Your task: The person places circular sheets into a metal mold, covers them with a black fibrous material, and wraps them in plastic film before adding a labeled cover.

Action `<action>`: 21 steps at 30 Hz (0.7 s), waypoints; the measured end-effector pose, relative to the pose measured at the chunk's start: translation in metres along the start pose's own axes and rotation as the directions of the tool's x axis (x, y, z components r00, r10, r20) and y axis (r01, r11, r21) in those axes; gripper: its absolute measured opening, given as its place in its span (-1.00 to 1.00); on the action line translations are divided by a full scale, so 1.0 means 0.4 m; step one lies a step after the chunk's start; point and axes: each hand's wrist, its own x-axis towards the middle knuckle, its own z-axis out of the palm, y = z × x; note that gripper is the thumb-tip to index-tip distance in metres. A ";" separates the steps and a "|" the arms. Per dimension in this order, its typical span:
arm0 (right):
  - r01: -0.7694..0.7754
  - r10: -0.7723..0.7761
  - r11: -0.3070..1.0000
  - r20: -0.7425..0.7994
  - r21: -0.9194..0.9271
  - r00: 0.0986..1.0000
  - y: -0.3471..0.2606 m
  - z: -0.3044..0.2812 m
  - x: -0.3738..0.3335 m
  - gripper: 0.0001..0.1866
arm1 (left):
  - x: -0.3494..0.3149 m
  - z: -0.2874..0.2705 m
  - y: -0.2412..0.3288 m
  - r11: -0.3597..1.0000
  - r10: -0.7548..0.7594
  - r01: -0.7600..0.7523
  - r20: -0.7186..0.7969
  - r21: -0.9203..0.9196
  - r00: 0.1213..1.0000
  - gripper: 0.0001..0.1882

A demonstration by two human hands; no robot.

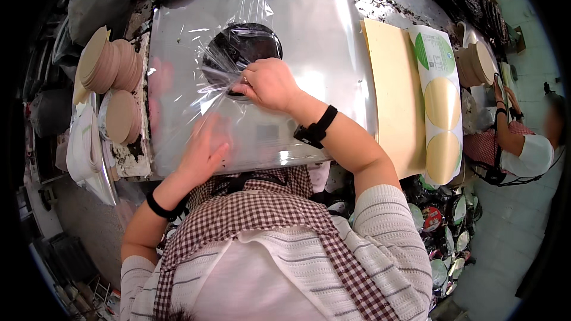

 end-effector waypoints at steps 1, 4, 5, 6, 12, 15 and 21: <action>-0.013 0.013 1.000 0.004 -0.013 1.000 0.001 -0.006 0.007 -0.59 | 0.041 0.003 -0.019 0.996 0.089 -0.084 -0.173 0.037 0.981 -0.33; -0.069 0.070 0.998 0.101 -0.014 0.992 -0.016 -0.018 0.000 -0.54 | 0.215 0.003 -0.037 0.924 0.362 -0.314 -0.236 0.219 0.902 -0.24; -0.072 0.072 0.997 0.181 -0.007 0.981 -0.009 -0.043 0.008 -0.53 | 0.259 0.005 -0.034 0.878 0.446 -0.387 -0.191 0.281 0.874 -0.29; -0.077 0.074 0.997 0.261 0.000 0.963 -0.002 -0.068 0.015 -0.53 | 0.268 0.002 -0.039 0.886 0.397 -0.377 -0.021 0.268 0.918 -0.37; -0.337 0.323 0.940 0.180 0.052 0.929 -0.005 0.050 0.042 -0.76 | 0.271 -0.030 -0.094 0.749 0.657 -0.659 0.056 0.067 0.752 -0.59; -0.343 0.313 0.936 0.257 0.078 0.914 -0.019 0.016 0.002 -0.79 | 0.136 -0.027 -0.107 0.997 -0.057 0.027 -0.425 -0.076 0.903 -0.53; -0.065 0.062 0.995 0.049 0.072 0.997 -0.062 -0.073 0.000 -0.69 | 0.380 0.090 -0.150 0.460 -0.193 0.038 -0.058 -0.887 0.980 -0.41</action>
